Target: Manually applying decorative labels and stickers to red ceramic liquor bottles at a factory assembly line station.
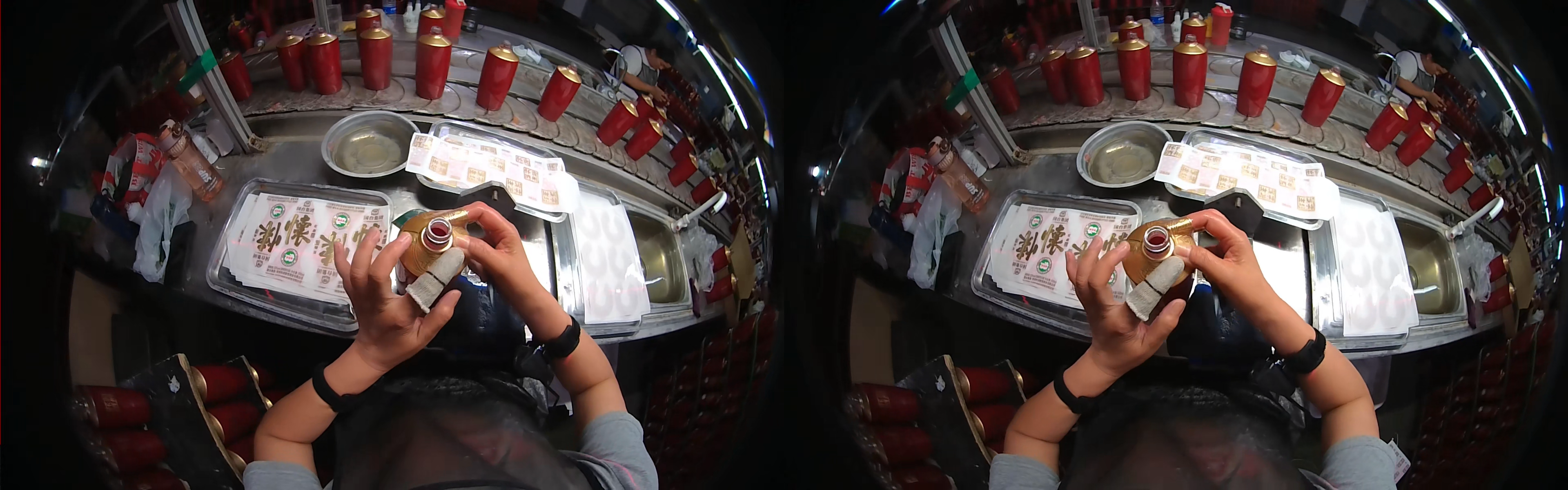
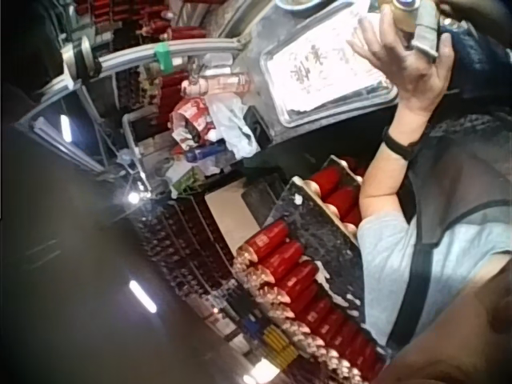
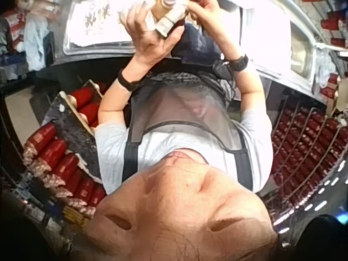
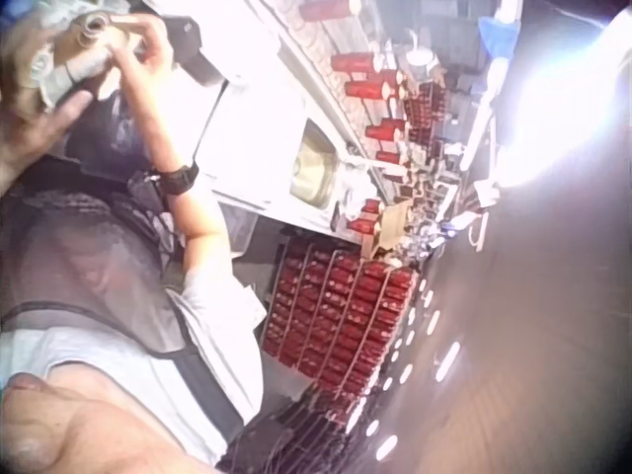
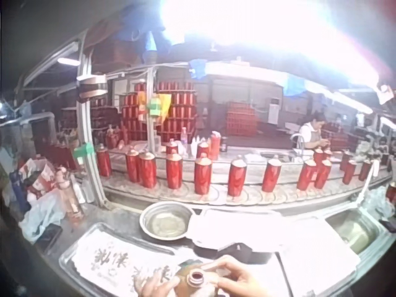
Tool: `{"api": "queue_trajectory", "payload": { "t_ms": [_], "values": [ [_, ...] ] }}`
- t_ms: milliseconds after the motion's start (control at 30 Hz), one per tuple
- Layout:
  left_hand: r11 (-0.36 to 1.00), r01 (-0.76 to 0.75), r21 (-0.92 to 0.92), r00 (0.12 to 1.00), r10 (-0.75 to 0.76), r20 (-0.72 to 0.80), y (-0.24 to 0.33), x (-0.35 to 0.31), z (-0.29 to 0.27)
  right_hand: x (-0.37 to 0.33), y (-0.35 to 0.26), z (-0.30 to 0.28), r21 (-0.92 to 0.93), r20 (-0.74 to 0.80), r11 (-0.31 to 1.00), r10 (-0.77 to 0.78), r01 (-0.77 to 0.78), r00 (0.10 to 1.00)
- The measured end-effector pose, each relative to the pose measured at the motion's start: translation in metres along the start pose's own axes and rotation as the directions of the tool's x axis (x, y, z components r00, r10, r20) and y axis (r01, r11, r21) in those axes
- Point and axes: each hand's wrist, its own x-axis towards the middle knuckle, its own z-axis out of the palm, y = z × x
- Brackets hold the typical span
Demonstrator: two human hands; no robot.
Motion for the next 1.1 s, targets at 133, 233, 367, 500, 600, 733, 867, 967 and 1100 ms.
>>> {"api": "queue_trajectory", "payload": {
  "t_ms": [133,233,367,500,600,733,867,967,1100],
  "values": [
    [0.996,-0.004,0.090,0.999,-0.001,0.049,0.018,0.006,0.003,0.003,-0.006,-0.002,0.000,-0.023,1.000,0.003,-0.003,1.000],
    [0.991,0.030,-0.130,0.999,-0.036,-0.039,0.014,0.003,0.004,0.007,0.000,-0.002,0.046,-0.001,0.999,0.012,-0.012,1.000],
    [0.921,0.257,-0.292,0.962,-0.273,-0.015,0.015,0.009,0.007,0.005,0.004,-0.005,0.111,0.027,0.986,0.123,-0.126,0.992],
    [0.846,0.338,-0.412,0.941,-0.297,0.160,-0.004,0.017,0.019,0.002,0.002,-0.002,0.099,0.006,0.994,0.055,-0.055,0.998],
    [0.372,0.588,-0.718,0.797,-0.118,0.592,-0.041,0.037,0.005,-0.011,-0.007,-0.002,0.098,-0.004,0.994,0.045,-0.044,0.999],
    [0.133,0.699,-0.703,0.697,0.095,0.711,-0.066,0.046,-0.011,-0.024,-0.004,0.010,0.183,-0.008,0.978,0.107,-0.103,0.994],
    [0.181,0.660,-0.729,0.746,-0.035,0.666,-0.039,0.041,-0.016,-0.022,-0.009,0.019,0.204,-0.049,0.979,0.025,-0.015,0.998],
    [0.155,0.660,-0.735,0.747,-0.234,0.622,-0.021,0.035,-0.004,-0.014,0.010,0.017,0.119,-0.072,0.992,-0.029,0.037,0.997],
    [0.089,0.664,-0.743,0.735,-0.262,0.625,-0.022,0.036,0.001,-0.014,0.007,0.016,0.172,-0.075,0.985,-0.004,0.017,0.997]
  ]
}}
